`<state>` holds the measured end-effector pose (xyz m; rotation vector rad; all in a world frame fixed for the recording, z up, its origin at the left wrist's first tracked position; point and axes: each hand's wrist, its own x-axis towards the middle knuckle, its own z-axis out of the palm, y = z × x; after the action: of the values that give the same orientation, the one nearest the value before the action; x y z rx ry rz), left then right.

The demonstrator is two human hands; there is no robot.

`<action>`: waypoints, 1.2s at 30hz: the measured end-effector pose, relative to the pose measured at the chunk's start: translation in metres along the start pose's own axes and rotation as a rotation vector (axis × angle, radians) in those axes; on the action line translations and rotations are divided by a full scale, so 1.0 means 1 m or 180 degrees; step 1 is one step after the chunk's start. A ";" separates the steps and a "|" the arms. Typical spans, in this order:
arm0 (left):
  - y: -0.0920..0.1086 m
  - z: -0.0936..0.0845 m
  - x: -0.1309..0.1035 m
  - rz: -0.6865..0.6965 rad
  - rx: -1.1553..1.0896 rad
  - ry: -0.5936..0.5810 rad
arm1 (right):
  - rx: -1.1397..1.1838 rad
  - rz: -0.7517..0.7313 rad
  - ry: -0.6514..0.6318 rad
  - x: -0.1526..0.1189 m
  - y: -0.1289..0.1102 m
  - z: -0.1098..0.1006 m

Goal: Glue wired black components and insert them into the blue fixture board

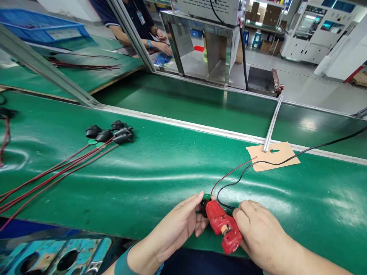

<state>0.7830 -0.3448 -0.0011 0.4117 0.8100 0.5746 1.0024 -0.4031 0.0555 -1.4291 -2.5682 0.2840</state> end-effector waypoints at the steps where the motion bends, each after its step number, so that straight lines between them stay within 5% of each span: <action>1: 0.000 0.000 0.000 -0.0005 -0.0008 -0.0002 | 0.0002 0.0002 0.0008 0.000 0.000 0.000; 36: -0.001 -0.005 -0.002 -0.0008 -0.0005 0.0039 | -0.0667 -0.0168 -0.0236 0.001 -0.006 -0.007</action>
<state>0.7783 -0.3458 -0.0037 0.4060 0.8215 0.5759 0.9982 -0.4047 0.0643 -1.4393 -2.7605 0.0619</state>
